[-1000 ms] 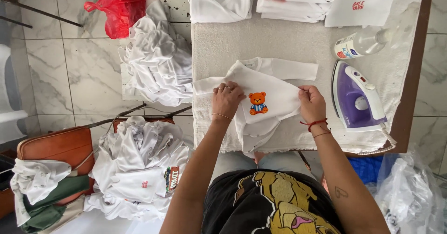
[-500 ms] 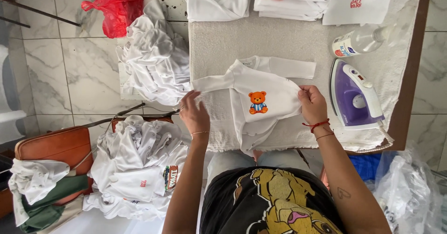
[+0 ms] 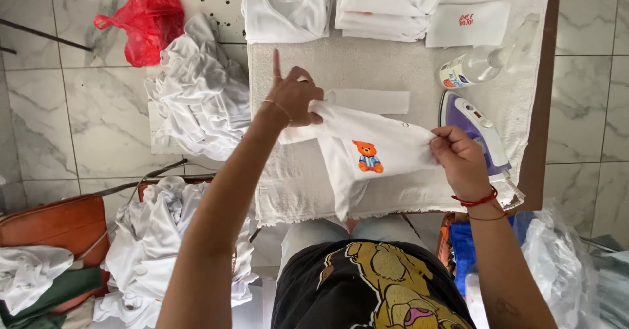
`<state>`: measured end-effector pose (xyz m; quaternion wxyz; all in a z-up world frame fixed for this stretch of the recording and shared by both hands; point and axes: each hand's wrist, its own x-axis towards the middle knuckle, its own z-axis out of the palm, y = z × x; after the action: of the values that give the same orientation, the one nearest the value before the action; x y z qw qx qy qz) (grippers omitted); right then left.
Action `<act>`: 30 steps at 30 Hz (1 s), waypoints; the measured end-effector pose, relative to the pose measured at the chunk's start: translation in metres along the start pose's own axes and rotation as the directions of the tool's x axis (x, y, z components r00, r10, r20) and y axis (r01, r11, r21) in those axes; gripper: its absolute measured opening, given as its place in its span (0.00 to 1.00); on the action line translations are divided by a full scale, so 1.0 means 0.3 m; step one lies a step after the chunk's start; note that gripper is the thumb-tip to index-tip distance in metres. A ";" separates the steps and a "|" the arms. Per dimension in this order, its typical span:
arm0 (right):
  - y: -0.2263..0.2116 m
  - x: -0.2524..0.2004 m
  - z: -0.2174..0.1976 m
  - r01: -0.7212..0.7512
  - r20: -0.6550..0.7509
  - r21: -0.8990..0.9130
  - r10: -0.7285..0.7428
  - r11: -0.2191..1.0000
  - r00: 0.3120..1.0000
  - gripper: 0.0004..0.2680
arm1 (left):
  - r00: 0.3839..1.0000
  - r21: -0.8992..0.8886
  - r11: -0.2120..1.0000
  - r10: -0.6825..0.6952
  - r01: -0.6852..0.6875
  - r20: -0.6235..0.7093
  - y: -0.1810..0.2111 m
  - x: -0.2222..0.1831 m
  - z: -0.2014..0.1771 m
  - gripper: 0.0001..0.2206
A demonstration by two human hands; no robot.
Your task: Ironing and folding baby onesies on a padded work table in a garment factory.
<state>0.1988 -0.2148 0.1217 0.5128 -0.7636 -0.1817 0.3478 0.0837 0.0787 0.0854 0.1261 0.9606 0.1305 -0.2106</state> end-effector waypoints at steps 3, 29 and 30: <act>-0.082 0.026 -0.038 0.116 -0.072 -0.107 -0.124 0.987 0.990 0.03 | 0.939 -0.321 0.939 0.004 -0.121 -0.344 -0.103 -0.018 -0.010 0.13; 0.114 0.146 -0.099 0.060 -0.453 -0.423 -0.268 0.904 0.850 0.14 | 0.933 -0.166 0.954 0.192 -0.250 -0.305 0.339 -0.173 0.454 0.16; 0.056 0.177 -0.112 -0.005 -0.625 -0.173 -0.106 0.985 0.773 0.21 | 0.905 -0.136 0.950 0.217 -0.282 -0.366 0.405 -0.158 0.503 0.13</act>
<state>0.2583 -0.2101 0.0959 0.4882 -0.8705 -0.0476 0.0409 0.0231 -0.0891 -0.0039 0.2163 0.9753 0.0454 -0.0072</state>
